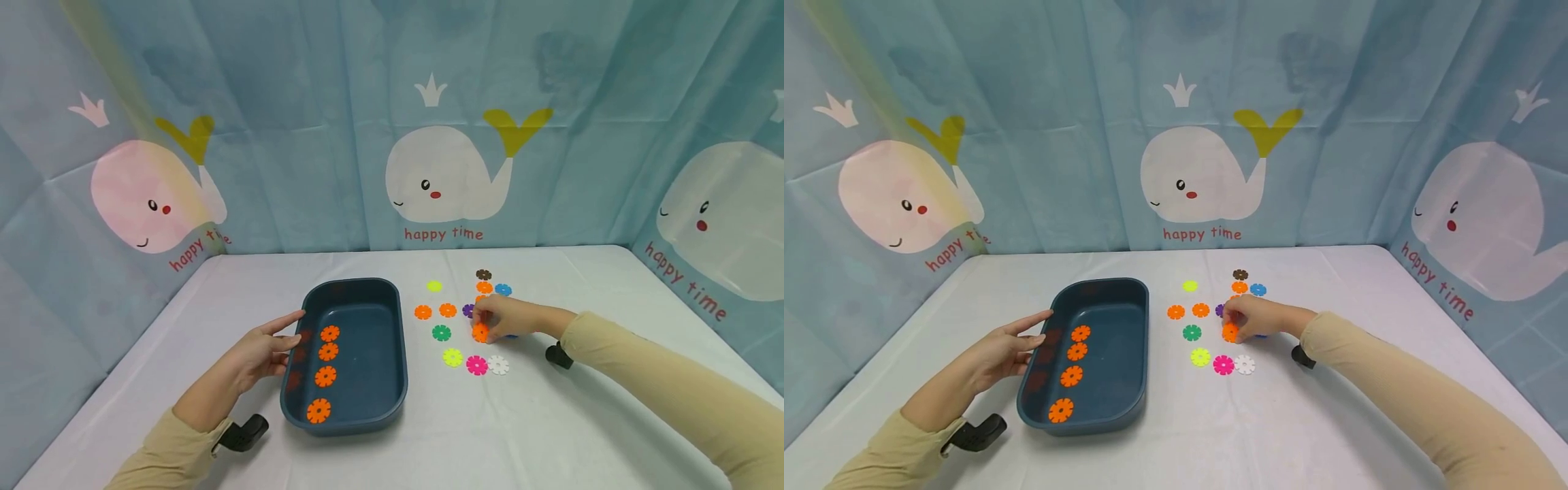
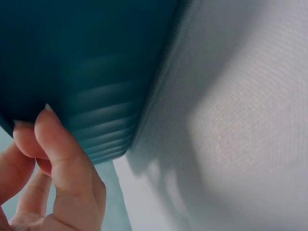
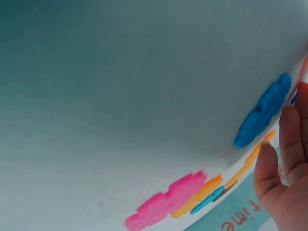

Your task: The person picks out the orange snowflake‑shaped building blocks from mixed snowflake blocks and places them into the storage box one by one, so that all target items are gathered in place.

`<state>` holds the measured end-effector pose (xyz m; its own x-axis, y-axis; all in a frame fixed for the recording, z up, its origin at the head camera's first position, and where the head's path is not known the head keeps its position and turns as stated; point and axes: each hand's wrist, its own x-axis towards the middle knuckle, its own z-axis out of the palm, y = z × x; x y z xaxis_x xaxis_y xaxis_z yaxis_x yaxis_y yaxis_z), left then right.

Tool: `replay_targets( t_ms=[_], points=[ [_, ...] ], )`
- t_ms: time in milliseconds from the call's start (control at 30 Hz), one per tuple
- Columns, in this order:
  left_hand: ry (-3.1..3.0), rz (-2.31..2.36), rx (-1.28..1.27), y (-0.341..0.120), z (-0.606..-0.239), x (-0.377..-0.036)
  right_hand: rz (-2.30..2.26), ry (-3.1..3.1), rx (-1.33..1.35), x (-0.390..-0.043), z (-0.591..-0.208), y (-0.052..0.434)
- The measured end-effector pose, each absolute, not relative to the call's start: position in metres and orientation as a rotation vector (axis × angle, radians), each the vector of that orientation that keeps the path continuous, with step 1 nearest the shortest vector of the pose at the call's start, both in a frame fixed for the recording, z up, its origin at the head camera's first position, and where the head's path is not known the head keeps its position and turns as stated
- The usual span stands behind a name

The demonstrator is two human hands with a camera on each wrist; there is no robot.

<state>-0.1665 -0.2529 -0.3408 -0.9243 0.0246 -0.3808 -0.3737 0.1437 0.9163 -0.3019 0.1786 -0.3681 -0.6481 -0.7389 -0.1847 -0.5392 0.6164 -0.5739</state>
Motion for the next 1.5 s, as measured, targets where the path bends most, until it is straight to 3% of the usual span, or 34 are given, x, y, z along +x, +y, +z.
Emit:
replay_targets(
  t_ms=[400, 1000, 1500],
  points=[
    [2.130, 1.835, -0.357, -0.253, -0.340, -0.166, -0.752, 2.490, -1.008, -0.288, -0.356, 0.177],
    [2.112, 1.849, -0.349, -0.254, -0.340, -0.165, -1.104, 2.051, -0.794, -0.266, -0.317, 0.165],
    [2.111, 1.840, -0.362, -0.252, -0.339, -0.168, -1.145, 1.929, -0.910, -0.250, -0.304, 0.134]
  ],
)
